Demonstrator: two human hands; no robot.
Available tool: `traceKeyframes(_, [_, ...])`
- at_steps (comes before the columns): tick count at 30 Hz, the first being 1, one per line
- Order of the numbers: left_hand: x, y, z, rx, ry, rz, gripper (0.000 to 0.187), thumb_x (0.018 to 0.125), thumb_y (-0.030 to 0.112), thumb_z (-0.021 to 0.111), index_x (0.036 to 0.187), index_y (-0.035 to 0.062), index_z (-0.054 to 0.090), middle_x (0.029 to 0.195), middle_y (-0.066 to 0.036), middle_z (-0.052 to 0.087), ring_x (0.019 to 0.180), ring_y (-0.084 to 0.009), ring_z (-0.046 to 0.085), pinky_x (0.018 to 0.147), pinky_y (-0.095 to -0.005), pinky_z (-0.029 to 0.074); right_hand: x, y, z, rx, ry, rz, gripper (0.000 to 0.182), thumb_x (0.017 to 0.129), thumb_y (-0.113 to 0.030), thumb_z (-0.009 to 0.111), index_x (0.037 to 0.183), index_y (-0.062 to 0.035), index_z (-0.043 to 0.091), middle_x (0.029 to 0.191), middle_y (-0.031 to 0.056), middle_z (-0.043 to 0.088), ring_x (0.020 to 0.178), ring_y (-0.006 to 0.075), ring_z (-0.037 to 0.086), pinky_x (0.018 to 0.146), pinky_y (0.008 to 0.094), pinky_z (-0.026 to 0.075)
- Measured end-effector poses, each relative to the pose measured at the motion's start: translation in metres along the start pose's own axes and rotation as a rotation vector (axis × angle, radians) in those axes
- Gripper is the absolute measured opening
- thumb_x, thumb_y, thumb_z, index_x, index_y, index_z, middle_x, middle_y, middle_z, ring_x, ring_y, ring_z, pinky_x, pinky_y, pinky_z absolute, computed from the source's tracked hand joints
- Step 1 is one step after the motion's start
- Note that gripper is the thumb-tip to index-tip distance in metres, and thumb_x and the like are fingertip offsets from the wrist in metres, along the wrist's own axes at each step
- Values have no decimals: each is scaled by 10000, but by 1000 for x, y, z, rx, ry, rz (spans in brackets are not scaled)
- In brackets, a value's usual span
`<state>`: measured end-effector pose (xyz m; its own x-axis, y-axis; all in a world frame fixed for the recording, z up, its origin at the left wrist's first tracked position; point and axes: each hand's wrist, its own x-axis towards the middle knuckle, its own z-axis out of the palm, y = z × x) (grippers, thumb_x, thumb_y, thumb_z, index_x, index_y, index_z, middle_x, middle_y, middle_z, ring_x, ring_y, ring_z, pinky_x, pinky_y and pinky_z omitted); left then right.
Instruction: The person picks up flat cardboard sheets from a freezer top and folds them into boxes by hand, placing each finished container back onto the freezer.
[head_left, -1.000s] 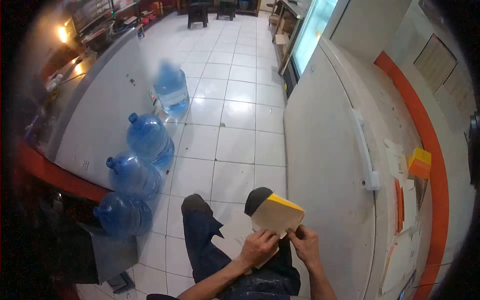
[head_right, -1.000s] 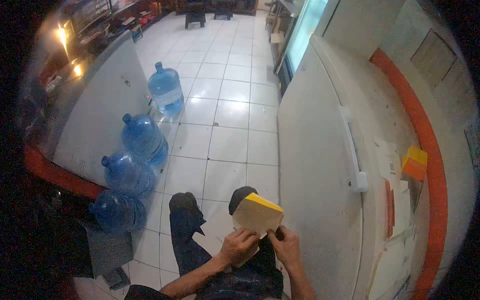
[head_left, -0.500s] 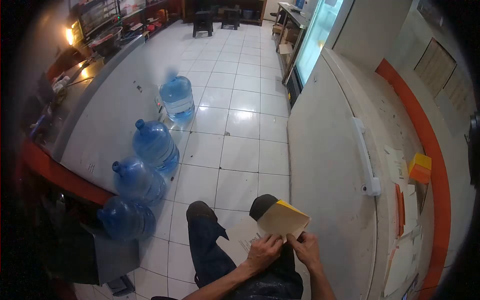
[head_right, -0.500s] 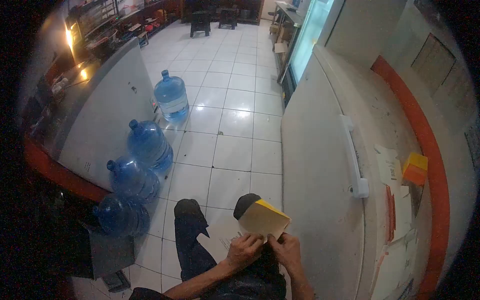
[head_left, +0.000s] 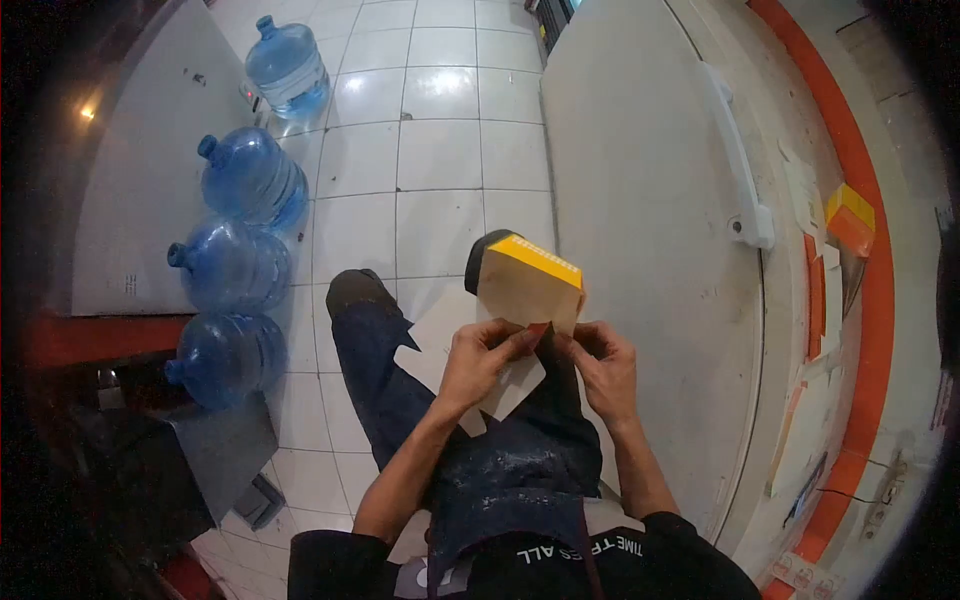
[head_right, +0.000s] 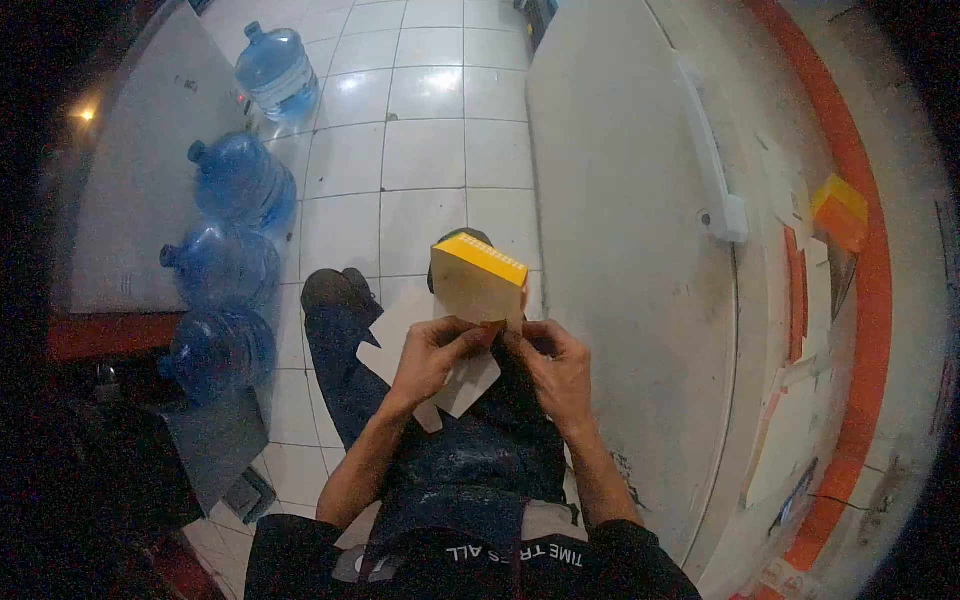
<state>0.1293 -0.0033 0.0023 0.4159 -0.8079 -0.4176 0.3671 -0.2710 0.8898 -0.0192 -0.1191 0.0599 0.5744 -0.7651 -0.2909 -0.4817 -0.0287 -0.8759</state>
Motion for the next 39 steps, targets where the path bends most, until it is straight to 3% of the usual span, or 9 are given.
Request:
traceKeyframes(2, [3, -2, -2, -87, -51, 28, 350, 927, 291, 721, 1016, -47, 732, 903, -110, 738, 833, -149, 691, 798, -284, 552, 0, 0, 0, 6, -12, 41, 259, 912, -176, 716, 1034, 51, 702, 923, 148, 733, 851, 196, 694, 790, 335, 543])
traceKeyframes(4, [1, 5, -4, -70, -78, 17, 341, 935, 262, 712, 1050, -58, 716, 934, -112, 733, 848, -156, 695, 830, -289, 559, 2, 6, 1, -77, -89, -189, 208, 908, -114, 697, 1052, 35, 705, 990, 138, 720, 903, 212, 690, 812, 326, 536])
traceKeyframes(15, [4, -2, -4, -339, -151, -13, 286, 962, 127, 663, 1182, -55, 672, 1052, -140, 716, 964, -184, 690, 926, -322, 559, 6, 0, 8, -216, -34, -206, 172, 890, -111, 708, 985, 33, 712, 956, 150, 685, 870, 267, 687, 766, 341, 532])
traceKeyframes(23, [4, -5, -2, -265, -171, 12, 291, 945, 102, 677, 1191, -54, 674, 1086, -132, 719, 961, -168, 688, 895, -299, 558, 8, -1, 7, -252, -30, -238, 189, 878, -135, 724, 947, 39, 700, 934, 155, 686, 837, 254, 687, 762, 342, 535])
traceKeyframes(25, [5, -2, -3, -275, -166, 12, 307, 936, 107, 693, 1192, -61, 671, 1093, -130, 717, 954, -162, 688, 886, -297, 565, 7, -5, 11, -162, 39, -78, 201, 880, -154, 730, 928, 37, 688, 931, 152, 686, 826, 236, 682, 756, 343, 535])
traceKeyframes(29, [4, 2, -2, -269, -164, -12, 315, 931, 114, 701, 1194, -57, 673, 1100, -129, 717, 968, -163, 683, 897, -303, 558, 10, -1, 8, -181, -2, -92, 223, 884, -178, 738, 915, 35, 679, 930, 143, 684, 831, 224, 681, 754, 340, 536])
traceKeyframes(39, [7, -4, -4, -173, -164, 24, 306, 931, 128, 704, 1183, -45, 684, 1098, -121, 720, 966, -166, 678, 890, -295, 546, 12, 2, 3, -141, -95, -150, 201, 898, -153, 715, 999, 21, 708, 940, 134, 681, 881, 225, 681, 812, 328, 526])
